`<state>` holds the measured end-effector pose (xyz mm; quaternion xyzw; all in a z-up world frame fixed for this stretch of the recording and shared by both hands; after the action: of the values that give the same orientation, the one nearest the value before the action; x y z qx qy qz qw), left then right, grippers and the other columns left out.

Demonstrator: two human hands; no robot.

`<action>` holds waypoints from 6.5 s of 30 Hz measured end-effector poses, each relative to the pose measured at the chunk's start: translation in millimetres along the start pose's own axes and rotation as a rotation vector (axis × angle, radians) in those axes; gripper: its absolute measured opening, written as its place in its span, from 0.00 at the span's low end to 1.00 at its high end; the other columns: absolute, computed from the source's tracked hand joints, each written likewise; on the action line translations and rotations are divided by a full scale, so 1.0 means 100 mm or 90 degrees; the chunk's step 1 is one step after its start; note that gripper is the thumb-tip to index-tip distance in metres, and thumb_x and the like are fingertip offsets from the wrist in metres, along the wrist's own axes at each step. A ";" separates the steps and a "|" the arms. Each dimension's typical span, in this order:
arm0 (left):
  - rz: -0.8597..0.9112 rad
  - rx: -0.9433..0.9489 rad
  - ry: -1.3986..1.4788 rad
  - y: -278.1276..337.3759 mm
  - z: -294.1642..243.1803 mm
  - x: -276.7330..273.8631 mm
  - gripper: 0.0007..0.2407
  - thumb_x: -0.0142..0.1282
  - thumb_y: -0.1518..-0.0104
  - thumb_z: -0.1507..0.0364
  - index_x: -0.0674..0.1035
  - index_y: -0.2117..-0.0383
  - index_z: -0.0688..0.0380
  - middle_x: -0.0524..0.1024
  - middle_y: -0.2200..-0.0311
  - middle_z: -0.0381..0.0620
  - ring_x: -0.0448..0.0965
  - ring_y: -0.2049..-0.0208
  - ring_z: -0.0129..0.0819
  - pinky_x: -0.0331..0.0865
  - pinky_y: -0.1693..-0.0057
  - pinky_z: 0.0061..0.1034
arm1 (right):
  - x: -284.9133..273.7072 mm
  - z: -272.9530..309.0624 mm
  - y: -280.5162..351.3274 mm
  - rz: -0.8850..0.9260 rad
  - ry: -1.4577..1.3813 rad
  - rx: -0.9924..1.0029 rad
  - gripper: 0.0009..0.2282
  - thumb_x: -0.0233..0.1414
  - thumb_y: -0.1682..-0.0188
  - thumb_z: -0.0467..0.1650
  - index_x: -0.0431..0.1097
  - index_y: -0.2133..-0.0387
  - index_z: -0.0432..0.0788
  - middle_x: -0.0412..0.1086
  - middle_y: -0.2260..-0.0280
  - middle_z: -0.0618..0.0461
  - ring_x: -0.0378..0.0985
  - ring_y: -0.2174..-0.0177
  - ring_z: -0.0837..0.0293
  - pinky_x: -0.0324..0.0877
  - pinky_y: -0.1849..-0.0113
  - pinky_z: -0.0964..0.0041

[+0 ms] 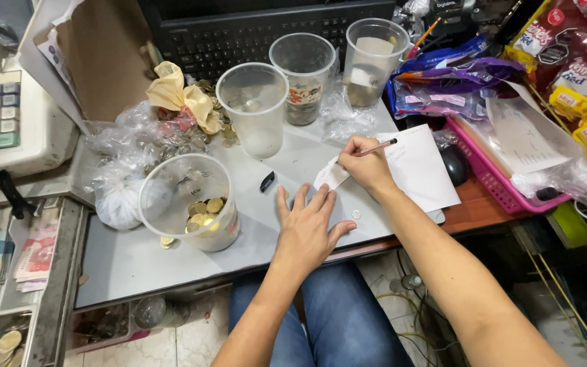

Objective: Counting and sorting coins into cups and a cash register drawer, then recording the amount on paper.

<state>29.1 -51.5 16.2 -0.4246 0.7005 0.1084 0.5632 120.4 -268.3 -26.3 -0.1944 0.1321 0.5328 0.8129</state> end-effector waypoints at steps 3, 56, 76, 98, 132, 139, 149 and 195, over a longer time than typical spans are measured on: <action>-0.002 0.001 0.001 0.00 -0.01 -0.01 0.30 0.42 0.38 0.46 0.75 0.44 0.61 0.72 0.42 0.53 0.62 0.36 0.57 0.32 0.33 0.70 | 0.03 -0.09 -0.05 -0.030 -0.011 0.013 0.01 0.54 0.66 0.26 0.73 0.83 0.43 0.68 0.90 0.50 0.69 0.86 0.64 0.59 0.79 0.76; -0.191 0.009 -0.111 0.03 -0.03 0.03 0.24 0.55 0.43 0.50 0.77 0.56 0.60 0.71 0.47 0.57 0.67 0.43 0.52 0.53 0.37 0.65 | -0.25 1.70 -1.57 -0.022 0.240 -0.611 0.11 0.45 0.64 0.15 0.71 0.76 0.41 0.69 0.70 0.47 0.72 0.68 0.51 0.66 0.64 0.59; -0.450 0.134 -0.002 0.50 -0.06 -0.45 0.06 0.61 0.37 0.73 0.81 0.61 0.64 0.76 0.48 0.58 0.76 0.43 0.53 0.57 0.34 0.57 | 0.21 2.17 -1.54 0.382 0.752 -0.102 0.15 0.53 0.55 0.27 0.84 0.58 0.55 0.77 0.52 0.49 0.80 0.55 0.46 0.75 0.60 0.46; -0.393 -0.122 0.642 -0.67 -0.54 -1.41 0.13 0.72 0.59 0.67 0.78 0.73 0.55 0.70 0.39 0.55 0.83 0.48 0.46 0.85 0.57 0.29 | -0.46 1.09 0.92 -0.135 -0.392 -0.358 0.49 0.68 0.66 0.40 0.42 0.33 0.42 0.46 0.33 0.46 0.54 0.34 0.51 0.56 0.34 0.58; 0.329 -0.085 -0.161 -4.38 0.03 0.26 0.14 0.57 0.50 0.75 0.84 0.57 0.66 0.83 0.63 0.60 0.85 0.57 0.51 0.78 0.49 0.47 | -2.23 0.62 -0.56 -0.212 -0.383 0.004 0.32 0.66 0.62 0.29 0.62 0.42 0.52 0.63 0.52 0.51 0.72 0.55 0.55 0.76 0.54 0.61; 0.258 -0.185 0.017 -4.18 0.18 -0.47 0.15 0.54 0.60 0.75 0.84 0.65 0.66 0.81 0.81 0.56 0.86 0.79 0.48 0.80 0.65 0.41 | -2.16 0.98 -0.91 -0.166 -0.175 -0.048 0.37 0.74 0.72 0.35 0.66 0.45 0.52 0.67 0.54 0.53 0.70 0.54 0.56 0.72 0.54 0.58; 0.283 -0.192 0.140 -3.82 0.11 -0.95 0.05 0.46 0.52 0.73 0.69 0.84 0.55 0.70 0.83 0.44 0.68 0.80 0.33 0.67 0.67 0.26 | -2.28 2.37 -1.59 0.114 0.362 0.132 0.31 0.63 0.61 0.41 0.60 0.44 0.49 0.68 0.51 0.45 0.73 0.69 0.48 0.66 0.79 0.57; -0.169 -0.163 0.094 -1.04 1.59 -1.36 0.25 0.76 0.69 0.48 0.77 0.83 0.55 0.72 0.62 0.51 0.80 0.60 0.51 0.76 0.54 0.37 | -0.34 0.93 0.46 0.127 -0.043 0.031 0.52 0.74 0.73 0.28 0.46 0.33 0.36 0.62 0.43 0.27 0.63 0.39 0.34 0.66 0.45 0.41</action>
<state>214.8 49.1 115.8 -0.5885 0.6579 0.0899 0.4613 65.3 -237.4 63.3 -0.1422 0.1359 0.6139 0.7645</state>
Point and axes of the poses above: each hand's wrist, its own y-axis away from the middle knuckle, its own x-axis out of the palm, z = x × y, the point moved 1 cm from there along -y, towards the middle knuckle
